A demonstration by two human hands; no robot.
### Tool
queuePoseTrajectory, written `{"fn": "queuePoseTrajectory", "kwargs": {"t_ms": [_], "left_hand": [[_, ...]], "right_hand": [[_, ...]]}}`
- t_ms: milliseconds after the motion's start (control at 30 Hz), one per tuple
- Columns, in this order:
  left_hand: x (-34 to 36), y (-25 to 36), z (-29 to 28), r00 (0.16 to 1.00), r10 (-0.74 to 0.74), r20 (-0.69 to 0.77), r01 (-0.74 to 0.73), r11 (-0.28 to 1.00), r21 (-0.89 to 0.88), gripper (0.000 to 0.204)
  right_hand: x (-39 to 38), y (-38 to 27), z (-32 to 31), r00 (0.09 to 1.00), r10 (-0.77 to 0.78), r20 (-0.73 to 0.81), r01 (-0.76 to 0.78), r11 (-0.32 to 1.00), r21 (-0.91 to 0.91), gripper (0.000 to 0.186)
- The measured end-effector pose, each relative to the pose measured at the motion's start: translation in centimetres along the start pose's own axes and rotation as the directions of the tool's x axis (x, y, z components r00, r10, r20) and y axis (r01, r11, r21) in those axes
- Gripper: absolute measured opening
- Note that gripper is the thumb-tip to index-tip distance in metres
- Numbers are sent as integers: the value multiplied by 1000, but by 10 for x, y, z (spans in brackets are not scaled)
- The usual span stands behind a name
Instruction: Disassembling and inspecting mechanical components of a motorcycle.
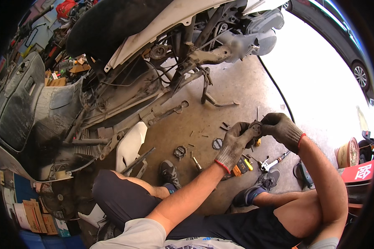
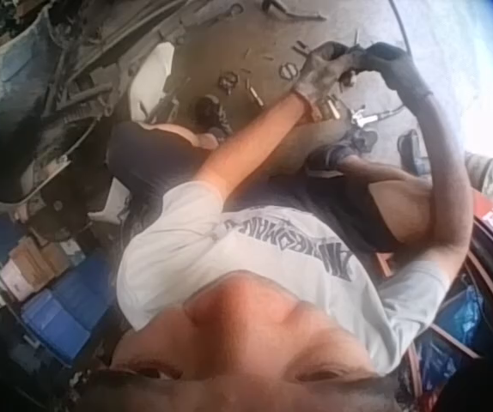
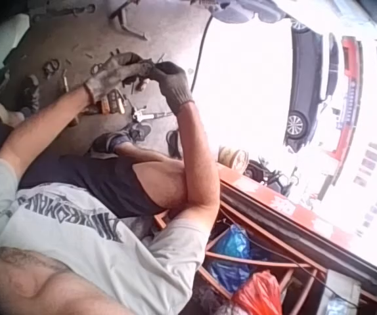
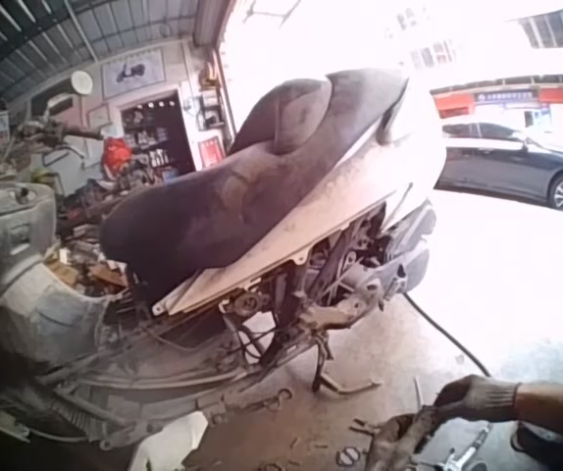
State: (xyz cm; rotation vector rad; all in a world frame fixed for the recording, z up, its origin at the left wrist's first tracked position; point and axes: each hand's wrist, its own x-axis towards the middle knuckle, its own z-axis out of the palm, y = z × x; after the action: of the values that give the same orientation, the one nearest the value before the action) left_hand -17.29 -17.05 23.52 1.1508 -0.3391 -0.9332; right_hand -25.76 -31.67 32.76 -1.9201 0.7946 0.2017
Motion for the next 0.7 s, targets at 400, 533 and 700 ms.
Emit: {"fn": "queuePoseTrajectory", "kwargs": {"t_ms": [400, 533, 700], "left_hand": [[0, 2, 1, 1000, -17, -10, 17, 1000, 5, 26], [0, 1, 1, 1000, -18, -10, 18, 1000, 3, 26], [2, -4, -2, 1000, -12, -2, 12, 1000, -17, 26]], "right_hand": [[1, 1, 0, 1000, 12, -6, -12, 1000, 29, 28], [0, 1, 0, 1000, 5, -5, -5, 1000, 24, 29], [1, 1, 0, 1000, 21, -1, -21, 999, 25, 29]]}}
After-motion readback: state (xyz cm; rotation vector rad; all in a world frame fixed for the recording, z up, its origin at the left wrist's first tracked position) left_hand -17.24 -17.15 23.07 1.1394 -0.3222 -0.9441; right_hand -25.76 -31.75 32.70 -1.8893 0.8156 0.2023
